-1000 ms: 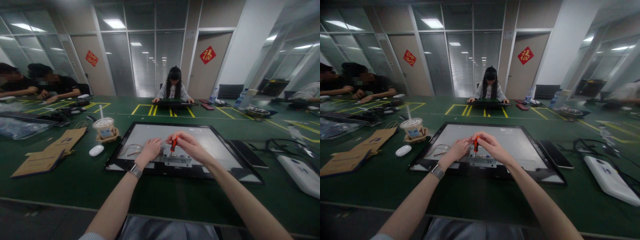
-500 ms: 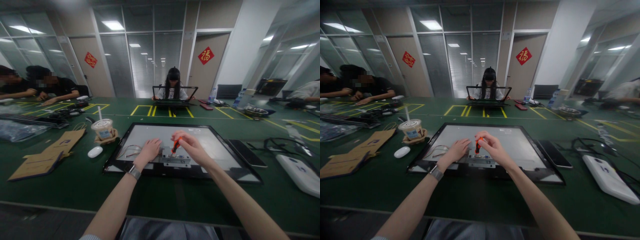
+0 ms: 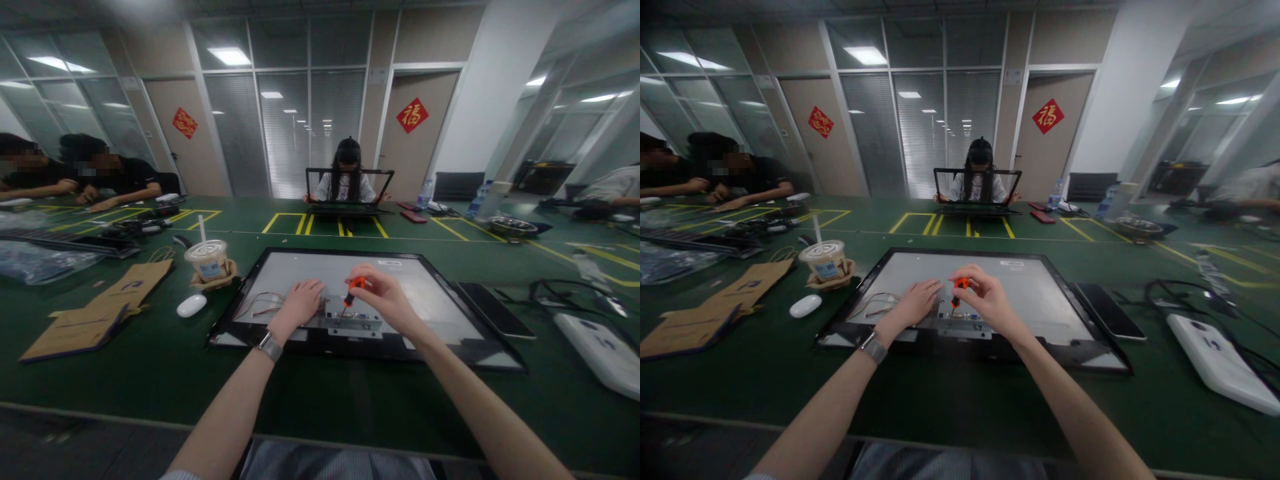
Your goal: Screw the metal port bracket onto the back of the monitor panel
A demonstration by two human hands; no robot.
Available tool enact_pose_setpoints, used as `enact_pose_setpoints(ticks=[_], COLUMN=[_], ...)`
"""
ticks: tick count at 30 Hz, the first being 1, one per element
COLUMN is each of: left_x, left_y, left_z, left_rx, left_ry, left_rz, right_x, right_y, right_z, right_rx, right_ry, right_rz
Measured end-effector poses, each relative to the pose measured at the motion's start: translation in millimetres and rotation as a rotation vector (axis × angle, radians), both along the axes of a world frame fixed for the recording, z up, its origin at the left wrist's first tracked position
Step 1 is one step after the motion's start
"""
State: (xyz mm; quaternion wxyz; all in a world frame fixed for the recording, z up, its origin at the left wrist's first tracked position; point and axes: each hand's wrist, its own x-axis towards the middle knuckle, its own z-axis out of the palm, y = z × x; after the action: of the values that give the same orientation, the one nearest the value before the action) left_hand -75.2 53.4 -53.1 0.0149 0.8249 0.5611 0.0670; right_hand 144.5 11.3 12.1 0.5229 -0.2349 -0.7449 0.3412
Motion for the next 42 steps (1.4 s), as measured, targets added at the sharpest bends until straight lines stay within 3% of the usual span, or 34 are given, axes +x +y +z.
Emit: enact_pose_setpoints(ticks=[6, 11, 16, 23, 31, 39, 42], left_x=[0, 0, 0, -1, 1, 2, 2], left_y=[-1, -1, 0, 1, 0, -3, -2], left_z=[2.0, 0.7, -2.2, -2.4, -1.2, 2.9, 1.7], left_rx=[-0.004, -0.001, 0.002, 0.014, 0.007, 0.004, 0.004], left_ry=[-0.003, -0.006, -0.007, -0.006, -0.006, -0.001, -0.002], left_rz=[-0.003, -0.007, 0.003, -0.008, 0.003, 0.004, 0.006], right_x=[-3, -5, -6, -6, -10, -4, -5], right_y=[-6, -10, -9, -12, -6, -9, -9], right_z=[-0.2, 3.7, 0.2, 1.7, -5.0, -1.2, 0.9], right_rx=[0.067, 0.015, -0.032, -0.073, -0.004, -0.085, -0.072], right_ry=[-0.058, -0.076, -0.044, -0.067, -0.015, -0.03, -0.026], right_rz=[-0.07, -0.008, -0.05, 0.109, -0.102, 0.123, 0.107])
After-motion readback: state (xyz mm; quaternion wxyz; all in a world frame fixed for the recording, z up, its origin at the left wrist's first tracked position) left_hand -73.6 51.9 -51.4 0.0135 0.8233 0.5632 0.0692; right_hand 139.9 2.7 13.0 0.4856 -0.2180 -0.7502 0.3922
